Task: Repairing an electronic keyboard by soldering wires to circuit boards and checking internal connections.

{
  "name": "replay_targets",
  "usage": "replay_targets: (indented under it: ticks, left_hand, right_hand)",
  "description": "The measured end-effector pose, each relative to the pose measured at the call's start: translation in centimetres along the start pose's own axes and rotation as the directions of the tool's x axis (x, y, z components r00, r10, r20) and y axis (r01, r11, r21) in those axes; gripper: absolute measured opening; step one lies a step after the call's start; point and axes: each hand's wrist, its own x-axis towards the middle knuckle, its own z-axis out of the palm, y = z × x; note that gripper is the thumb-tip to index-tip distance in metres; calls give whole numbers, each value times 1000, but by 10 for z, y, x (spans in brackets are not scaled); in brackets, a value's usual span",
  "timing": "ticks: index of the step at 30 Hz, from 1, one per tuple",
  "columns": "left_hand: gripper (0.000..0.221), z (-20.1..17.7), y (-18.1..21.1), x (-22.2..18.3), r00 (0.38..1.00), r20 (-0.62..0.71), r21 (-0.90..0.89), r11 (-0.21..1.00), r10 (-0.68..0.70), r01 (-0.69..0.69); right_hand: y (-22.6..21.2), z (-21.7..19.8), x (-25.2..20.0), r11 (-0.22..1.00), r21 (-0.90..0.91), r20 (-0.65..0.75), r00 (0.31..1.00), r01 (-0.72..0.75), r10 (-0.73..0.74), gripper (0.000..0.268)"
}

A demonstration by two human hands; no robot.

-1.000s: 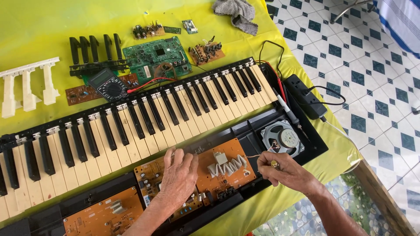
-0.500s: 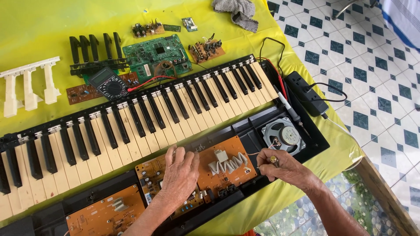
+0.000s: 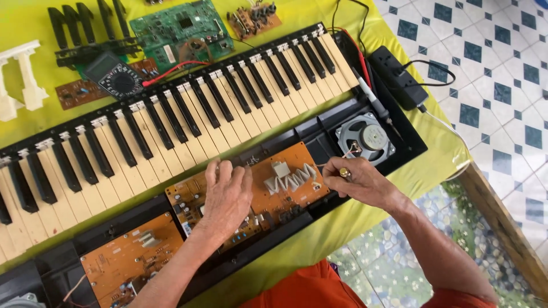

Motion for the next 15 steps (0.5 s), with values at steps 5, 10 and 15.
replay_targets:
  ticks: [5,10,15]
  left_hand:
    - [32,15,0,-4,983,-185,-55,998,0,-10]
    - [31,15,-4,-2,961,-277,-129,991,-7,-30]
    - [33,6,-9,-1,960,-280,-178,984,-20,-31]
  right_hand:
    - [-12,16,0,967,-180,19,983,181,-181,11]
    - [0,31,-11,808,-543,-6,961,229,-276,8]
    - [3,27,-16,659,-726,-28,948,198,-316,9]
